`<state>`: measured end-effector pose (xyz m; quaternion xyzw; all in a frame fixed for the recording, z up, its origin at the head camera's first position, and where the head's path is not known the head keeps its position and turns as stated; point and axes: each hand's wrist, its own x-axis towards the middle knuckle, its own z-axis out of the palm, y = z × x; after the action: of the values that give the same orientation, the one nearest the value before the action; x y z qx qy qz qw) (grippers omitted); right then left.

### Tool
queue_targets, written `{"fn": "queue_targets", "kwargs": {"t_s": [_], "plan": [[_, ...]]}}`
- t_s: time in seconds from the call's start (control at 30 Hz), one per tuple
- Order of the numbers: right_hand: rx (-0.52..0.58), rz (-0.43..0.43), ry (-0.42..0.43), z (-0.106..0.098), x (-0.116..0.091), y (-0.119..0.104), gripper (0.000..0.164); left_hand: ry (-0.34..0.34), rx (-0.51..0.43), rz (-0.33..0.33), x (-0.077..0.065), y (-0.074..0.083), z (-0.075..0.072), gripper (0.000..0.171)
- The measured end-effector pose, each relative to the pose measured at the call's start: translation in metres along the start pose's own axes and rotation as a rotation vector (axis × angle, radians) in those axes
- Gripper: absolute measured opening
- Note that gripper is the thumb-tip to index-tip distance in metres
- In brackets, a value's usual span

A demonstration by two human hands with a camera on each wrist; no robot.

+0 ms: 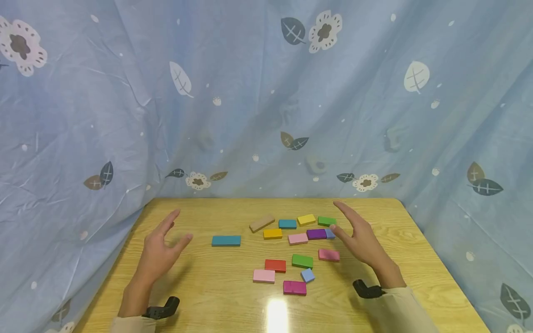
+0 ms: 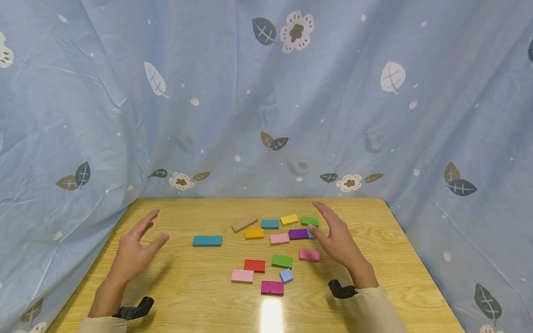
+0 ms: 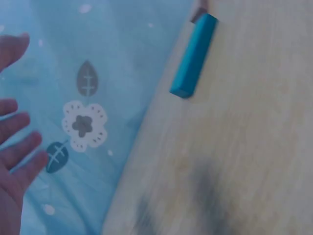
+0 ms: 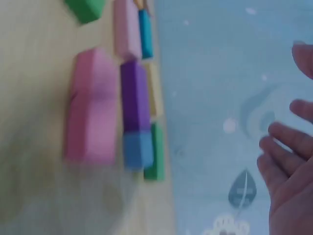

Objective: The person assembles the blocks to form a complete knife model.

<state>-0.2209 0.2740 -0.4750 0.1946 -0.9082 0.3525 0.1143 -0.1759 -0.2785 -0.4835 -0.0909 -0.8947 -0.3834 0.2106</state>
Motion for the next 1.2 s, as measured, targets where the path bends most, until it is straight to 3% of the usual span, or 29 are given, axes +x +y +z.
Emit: {"fn": "queue_targets", "kwargs": {"t_s": [0.17,0.33,0.53,0.73,0.97,1.2], "plan": [[0.175,-0.058,-0.032,0.017,0.034,-0.01,0.067,-0.038,-0.187,-0.001,0.006,-0.012,0.003,0.06],[0.281,-0.094,-0.115,0.036,0.07,-0.018,0.063,-0.138,-0.335,-0.083,0.008,-0.024,0.011,0.054],[0.351,-0.108,-0.21,0.062,0.105,-0.03,0.057,-0.221,-0.347,-0.162,0.01,-0.033,0.025,0.057],[0.375,-0.12,-0.296,0.095,0.126,-0.031,0.052,-0.286,-0.367,-0.245,0.013,-0.038,0.041,0.055],[0.404,-0.063,-0.344,0.127,0.133,-0.025,0.048,-0.349,-0.343,-0.215,0.017,-0.039,0.059,0.052],[0.421,0.001,-0.363,0.146,0.133,-0.022,0.046,-0.373,-0.333,-0.254,0.015,-0.039,0.069,0.047]]}}
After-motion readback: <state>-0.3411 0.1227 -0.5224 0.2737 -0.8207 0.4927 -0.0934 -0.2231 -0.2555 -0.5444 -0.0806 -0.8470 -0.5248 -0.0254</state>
